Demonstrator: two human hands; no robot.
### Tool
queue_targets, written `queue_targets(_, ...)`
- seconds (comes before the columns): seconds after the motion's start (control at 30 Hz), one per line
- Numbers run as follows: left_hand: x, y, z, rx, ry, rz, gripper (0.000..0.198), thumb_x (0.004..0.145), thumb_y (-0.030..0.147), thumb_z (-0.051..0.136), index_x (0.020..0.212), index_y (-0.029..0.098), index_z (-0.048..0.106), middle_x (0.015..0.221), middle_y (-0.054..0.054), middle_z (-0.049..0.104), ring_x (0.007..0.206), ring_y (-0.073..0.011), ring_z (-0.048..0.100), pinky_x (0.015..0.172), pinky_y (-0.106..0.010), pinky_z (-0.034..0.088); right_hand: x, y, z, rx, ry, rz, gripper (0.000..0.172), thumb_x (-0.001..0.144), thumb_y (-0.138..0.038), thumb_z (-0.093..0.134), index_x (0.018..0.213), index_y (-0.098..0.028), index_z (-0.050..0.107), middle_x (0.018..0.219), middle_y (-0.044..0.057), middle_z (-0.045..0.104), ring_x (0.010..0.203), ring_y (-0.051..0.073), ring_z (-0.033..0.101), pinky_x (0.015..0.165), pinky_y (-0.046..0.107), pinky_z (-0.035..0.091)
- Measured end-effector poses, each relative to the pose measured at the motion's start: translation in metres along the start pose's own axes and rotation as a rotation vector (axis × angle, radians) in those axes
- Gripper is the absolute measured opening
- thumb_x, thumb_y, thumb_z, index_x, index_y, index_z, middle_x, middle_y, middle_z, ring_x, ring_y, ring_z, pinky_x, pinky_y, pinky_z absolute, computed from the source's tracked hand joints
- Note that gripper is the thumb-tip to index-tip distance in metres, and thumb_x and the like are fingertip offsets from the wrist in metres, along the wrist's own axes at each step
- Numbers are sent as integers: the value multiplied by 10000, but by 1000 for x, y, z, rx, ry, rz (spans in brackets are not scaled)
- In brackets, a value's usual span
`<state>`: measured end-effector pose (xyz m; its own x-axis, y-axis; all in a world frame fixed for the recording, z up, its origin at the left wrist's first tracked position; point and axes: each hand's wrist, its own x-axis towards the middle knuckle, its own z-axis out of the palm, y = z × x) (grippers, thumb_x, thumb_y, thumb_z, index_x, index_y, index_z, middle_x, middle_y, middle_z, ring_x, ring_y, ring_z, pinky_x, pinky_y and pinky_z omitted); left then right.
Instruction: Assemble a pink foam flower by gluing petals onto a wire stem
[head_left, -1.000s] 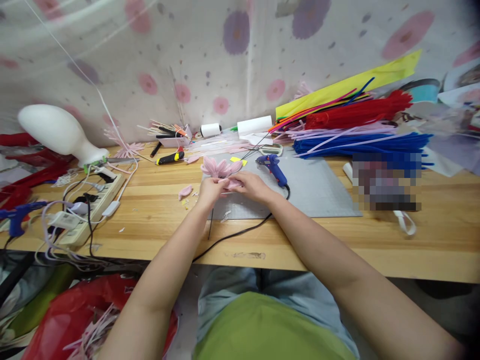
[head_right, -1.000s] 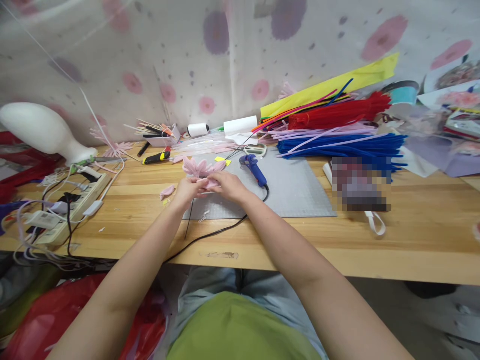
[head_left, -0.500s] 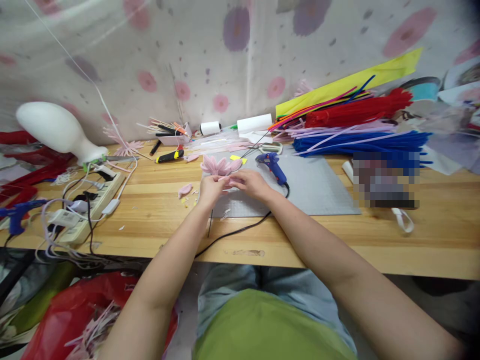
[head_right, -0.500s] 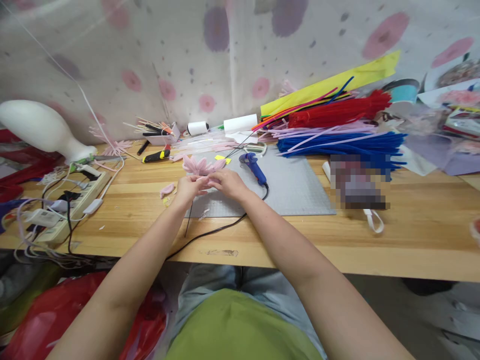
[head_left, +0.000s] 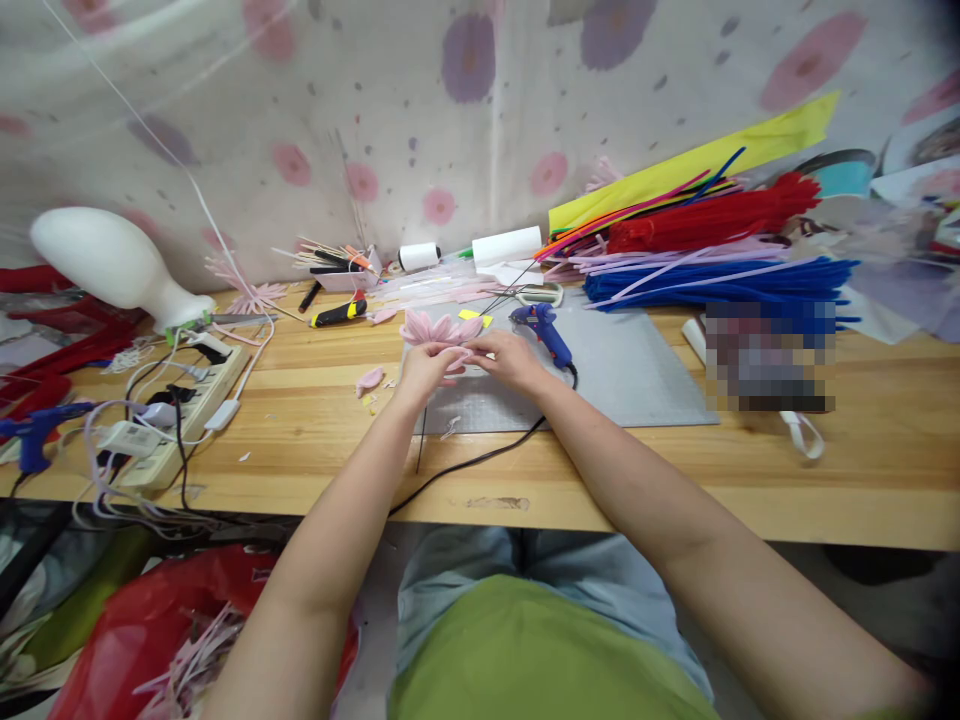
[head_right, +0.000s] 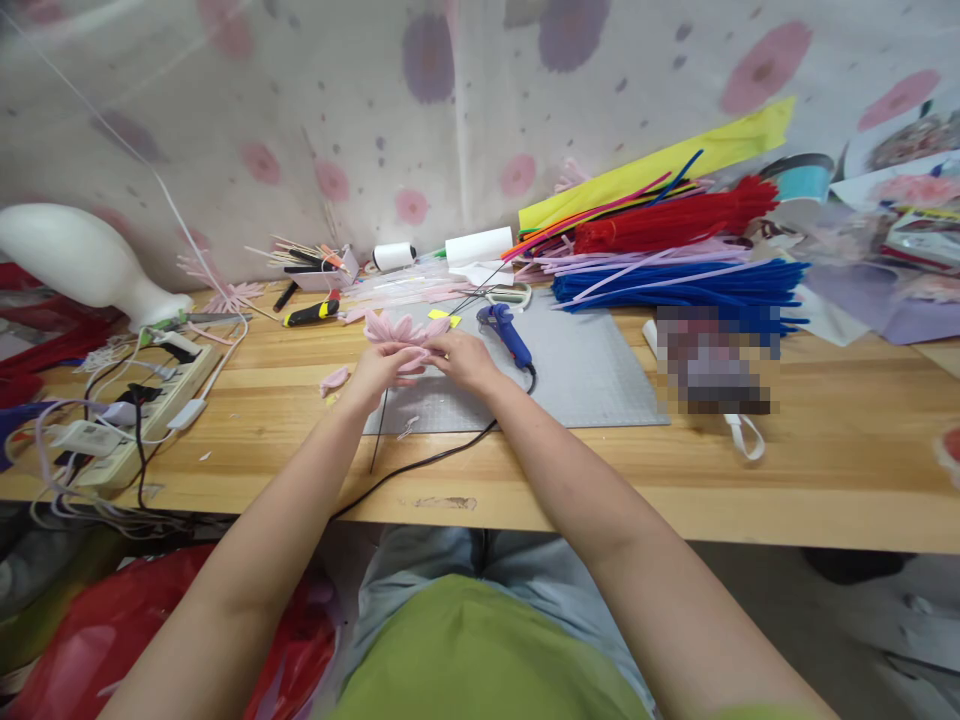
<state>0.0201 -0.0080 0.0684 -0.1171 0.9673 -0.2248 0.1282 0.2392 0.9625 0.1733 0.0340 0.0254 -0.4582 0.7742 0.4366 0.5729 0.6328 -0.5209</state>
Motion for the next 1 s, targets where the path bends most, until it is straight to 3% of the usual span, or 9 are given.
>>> queue_targets(0.2, 0, 7, -6, -45, -100, -77, 207, 658, 254, 762, 767, 97, 682, 746, -83, 705, 677, -170, 688, 556, -221, 527, 3, 13, -1, -48, 56, -146, 262, 850, -258, 603, 1091, -214, 695, 990, 70, 725, 942, 195, 617, 829, 313, 439)
queue_targets(0.3, -2, 2, -8, -133, -127, -148, 186, 697, 245, 741, 787, 96, 674, 790, -92, 714, 666, -163, 688, 566, -234, 542, 3, 16, -2, -102, 102, -194, 227, 867, -241, 572, 1040, -220, 718, 984, 74, 728, 942, 198, 613, 835, 326, 440)
queue_targets(0.53, -9, 3, -5, -226, -344, -270, 62, 767, 158, 671, 756, 98, 675, 809, -107, 718, 676, -180, 692, 588, -270, 559, 1, 8, -1, -134, 145, -250, 265, 874, -208, 534, 1070, -218, 712, 996, 78, 727, 933, 195, 613, 830, 330, 433)
queue_targets(0.77, -8, 4, -3, -261, -311, -260, 20, 771, 102, 652, 752, 100, 656, 729, -71, 694, 626, -158, 673, 547, -253, 543, 0, 7, 1, -112, 155, -251, 219, 870, -227, 536, 904, -220, 752, 893, 60, 744, 857, 188, 630, 747, 305, 418)
queue_targets(1.0, -7, -1, 4, -271, -296, -200, 78, 746, 158, 703, 765, 98, 656, 766, -72, 698, 654, -139, 666, 607, -258, 548, -2, 7, 0, -72, 128, -131, 236, 864, -226, 534, 951, -222, 753, 915, 68, 741, 873, 194, 642, 762, 299, 448)
